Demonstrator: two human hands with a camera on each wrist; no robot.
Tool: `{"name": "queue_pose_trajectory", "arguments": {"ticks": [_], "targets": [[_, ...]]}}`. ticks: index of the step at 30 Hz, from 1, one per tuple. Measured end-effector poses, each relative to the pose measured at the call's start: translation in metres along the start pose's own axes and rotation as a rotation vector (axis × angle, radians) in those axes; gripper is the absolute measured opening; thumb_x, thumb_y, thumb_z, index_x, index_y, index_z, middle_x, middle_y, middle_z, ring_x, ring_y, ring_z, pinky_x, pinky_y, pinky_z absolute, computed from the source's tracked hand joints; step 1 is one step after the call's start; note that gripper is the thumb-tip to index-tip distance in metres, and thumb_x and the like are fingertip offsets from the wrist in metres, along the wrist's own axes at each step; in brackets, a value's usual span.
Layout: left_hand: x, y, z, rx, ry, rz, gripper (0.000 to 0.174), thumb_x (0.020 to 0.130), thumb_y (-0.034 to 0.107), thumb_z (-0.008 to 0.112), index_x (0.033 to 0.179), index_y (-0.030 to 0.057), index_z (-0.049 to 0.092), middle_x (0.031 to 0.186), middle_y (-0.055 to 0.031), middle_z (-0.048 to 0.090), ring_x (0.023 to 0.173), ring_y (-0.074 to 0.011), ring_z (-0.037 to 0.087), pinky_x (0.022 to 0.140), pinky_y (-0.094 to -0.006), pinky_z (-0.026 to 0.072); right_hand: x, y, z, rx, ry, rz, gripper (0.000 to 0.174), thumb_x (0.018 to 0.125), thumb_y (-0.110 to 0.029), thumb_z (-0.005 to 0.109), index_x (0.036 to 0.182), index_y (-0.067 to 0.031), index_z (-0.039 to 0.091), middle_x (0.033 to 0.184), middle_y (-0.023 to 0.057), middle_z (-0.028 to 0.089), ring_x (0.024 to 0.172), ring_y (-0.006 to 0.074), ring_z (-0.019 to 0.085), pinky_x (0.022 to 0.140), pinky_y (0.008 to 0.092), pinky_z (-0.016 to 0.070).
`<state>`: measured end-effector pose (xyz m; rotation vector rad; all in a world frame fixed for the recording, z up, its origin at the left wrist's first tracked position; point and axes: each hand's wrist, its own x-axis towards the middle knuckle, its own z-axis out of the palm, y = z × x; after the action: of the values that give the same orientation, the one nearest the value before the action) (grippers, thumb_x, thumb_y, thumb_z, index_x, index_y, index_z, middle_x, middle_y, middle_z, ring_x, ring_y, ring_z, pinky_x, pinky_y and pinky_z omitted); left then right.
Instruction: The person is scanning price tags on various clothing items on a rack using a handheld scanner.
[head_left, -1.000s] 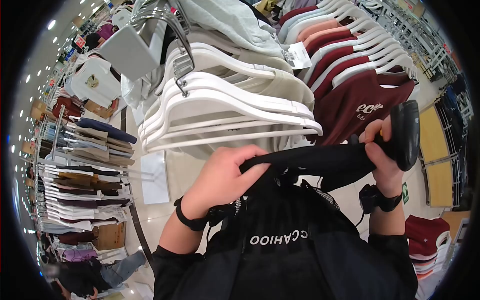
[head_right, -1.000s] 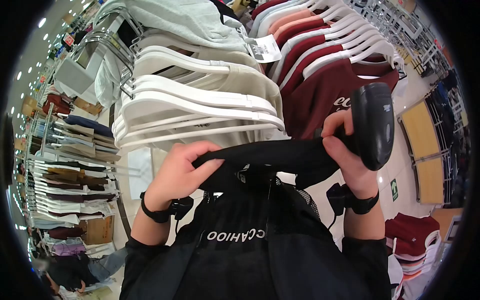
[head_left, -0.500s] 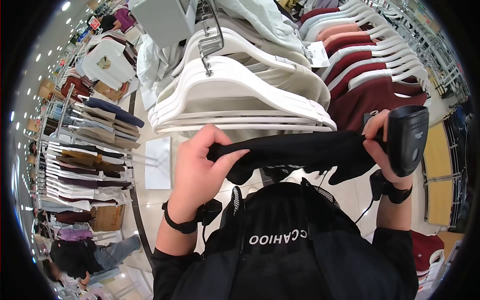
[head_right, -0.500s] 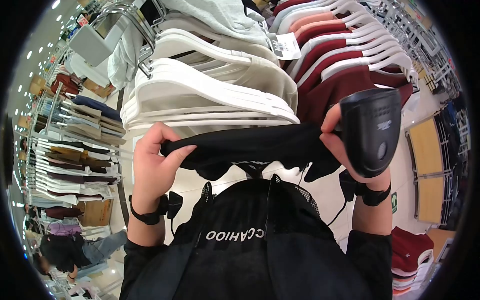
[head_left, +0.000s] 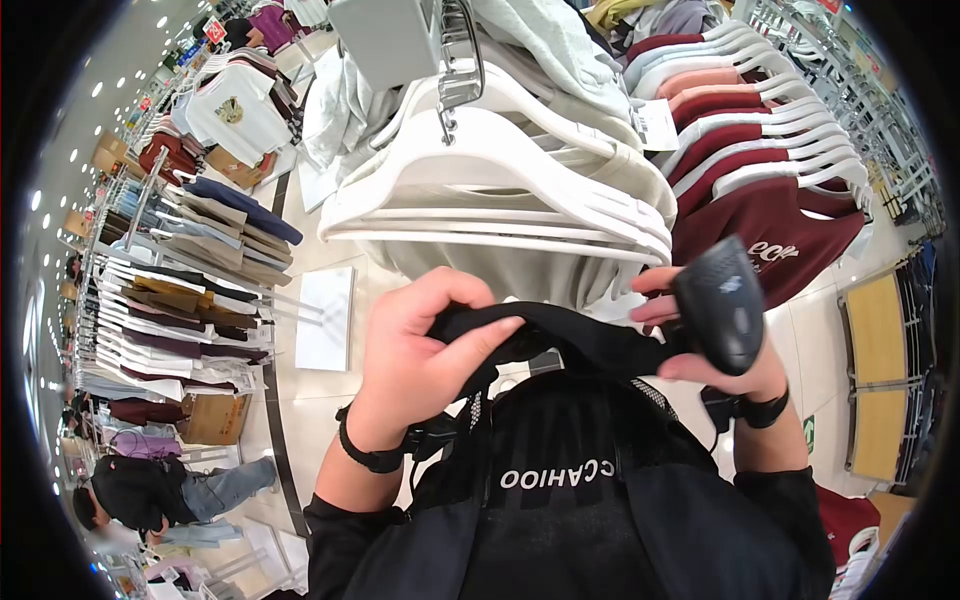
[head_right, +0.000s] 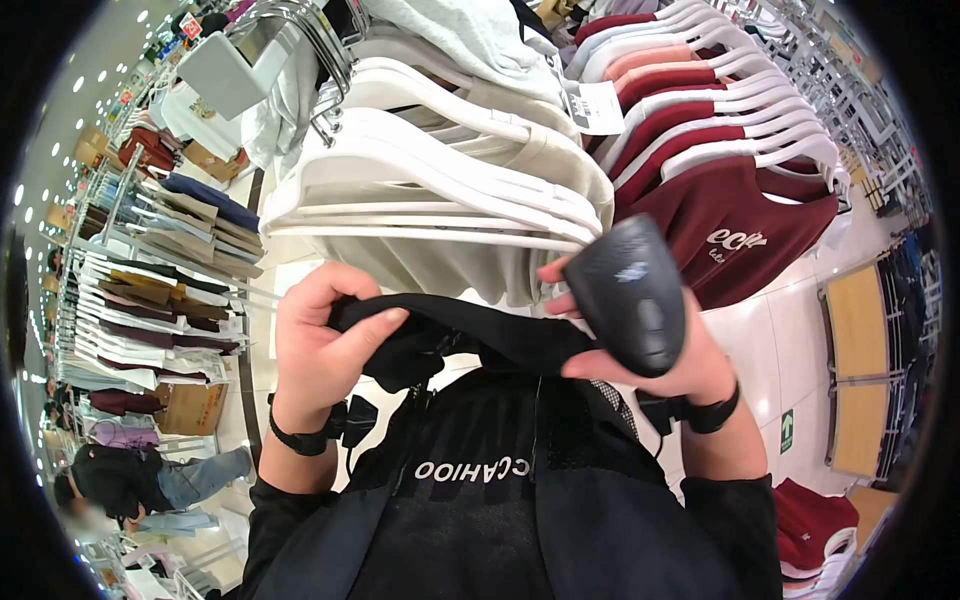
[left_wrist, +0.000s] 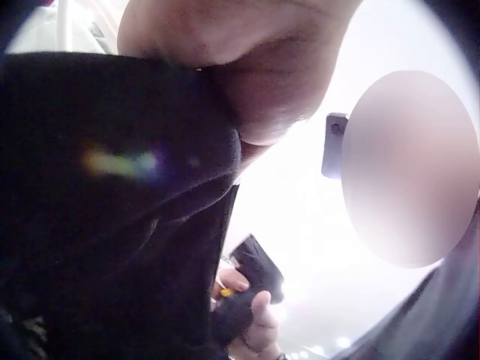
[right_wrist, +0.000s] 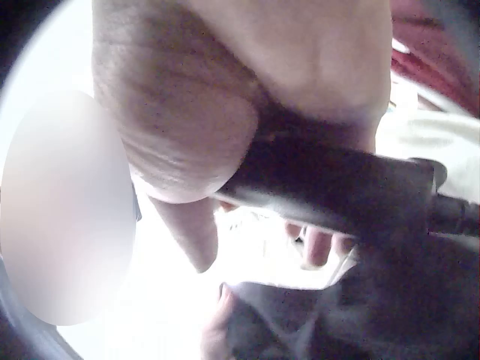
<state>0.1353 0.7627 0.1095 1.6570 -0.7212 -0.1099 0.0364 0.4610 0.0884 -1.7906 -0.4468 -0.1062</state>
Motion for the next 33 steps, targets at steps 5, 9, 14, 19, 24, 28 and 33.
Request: {"name": "queue_pose_trajectory", "arguments": {"ticks": [5, 9, 14, 19, 24, 28, 33], "targets": [[0.002, 0.02, 0.008, 0.092, -0.103, -0.021, 0.019, 0.077, -0.005, 0.079, 0.083, 0.0019, 0.063, 0.077, -0.0018, 0.065, 0.068, -0.0057, 0.058, 0.061, -0.0193, 0.0446, 0.022, 0.0, 0.06, -0.006, 0.132, 0.019, 0.052, 0.072, -0.016, 0.09, 0.117, -0.0026, 0.067, 0.106, 0.0097, 0.071, 0.093, 0.0205, 0.069, 0.083, 0.0312, 0.0533], [-0.005, 0.014, 0.0, 0.138, -0.013, 0.055, 0.019, 0.077, -0.005, 0.079, 0.086, 0.0023, 0.063, 0.076, -0.0013, 0.064, 0.067, -0.0055, 0.057, 0.059, -0.0203, 0.0438, 0.021, 0.022, 0.06, -0.252, 0.085, -0.079, 0.043, 0.074, -0.014, 0.083, 0.114, -0.0053, 0.069, 0.104, 0.0105, 0.071, 0.092, 0.0256, 0.07, 0.081, 0.0329, 0.0539], [-0.02, 0.004, -0.021, 0.244, 0.078, -0.018, 0.02, 0.077, -0.004, 0.079, 0.086, 0.0029, 0.062, 0.074, -0.0008, 0.062, 0.064, -0.0055, 0.055, 0.057, -0.0211, 0.042, 0.003, 0.019, 0.034, -0.326, 0.155, 0.052, 0.043, 0.07, -0.011, 0.076, 0.112, -0.0042, 0.069, 0.104, 0.0112, 0.072, 0.093, 0.0282, 0.071, 0.085, 0.0349, 0.0547], [-0.029, -0.009, -0.035, 0.435, 0.033, -0.072, 0.019, 0.076, -0.003, 0.076, 0.085, 0.0024, 0.06, 0.072, -0.0028, 0.061, 0.064, -0.0103, 0.057, 0.059, -0.0241, 0.0435, 0.003, 0.006, 0.021, -0.465, 0.192, -0.078, 0.034, 0.072, 0.003, 0.072, 0.106, 0.001, 0.066, 0.093, 0.0077, 0.07, 0.081, 0.0171, 0.067, 0.074, 0.0297, 0.0536], [-0.032, -0.025, -0.033, 0.623, 0.031, -0.149, 0.017, 0.076, -0.004, 0.073, 0.084, 0.0002, 0.058, 0.072, -0.0048, 0.06, 0.066, -0.0117, 0.057, 0.063, -0.0254, 0.0458, 0.013, 0.0, 0.026, -0.577, 0.202, -0.193, 0.037, 0.066, -0.007, 0.078, 0.101, -0.0014, 0.07, 0.089, 0.0112, 0.068, 0.075, 0.0275, 0.067, 0.067, 0.0349, 0.0538], [-0.041, -0.043, -0.029, 0.437, 0.02, -0.287, 0.015, 0.079, -0.005, 0.068, 0.089, 0.0017, 0.059, 0.076, -0.0055, 0.061, 0.071, -0.016, 0.061, 0.065, -0.0286, 0.0482, 0.011, 0.002, 0.032, -0.581, 0.158, -0.082, 0.039, 0.068, -0.007, 0.077, 0.105, -0.0026, 0.069, 0.09, 0.0111, 0.067, 0.076, 0.0293, 0.066, 0.067, 0.0356, 0.053], [-0.045, -0.055, -0.01, 0.058, -0.142, -0.334, 0.014, 0.084, -0.007, 0.063, 0.093, 0.0018, 0.057, 0.084, -0.0008, 0.062, 0.079, -0.0085, 0.059, 0.074, -0.0254, 0.0481, 0.0, 0.021, 0.038, -0.454, 0.121, -0.005, 0.038, 0.07, -0.006, 0.076, 0.107, -0.0036, 0.068, 0.093, 0.0106, 0.067, 0.08, 0.0291, 0.067, 0.07, 0.0359, 0.053]]}}
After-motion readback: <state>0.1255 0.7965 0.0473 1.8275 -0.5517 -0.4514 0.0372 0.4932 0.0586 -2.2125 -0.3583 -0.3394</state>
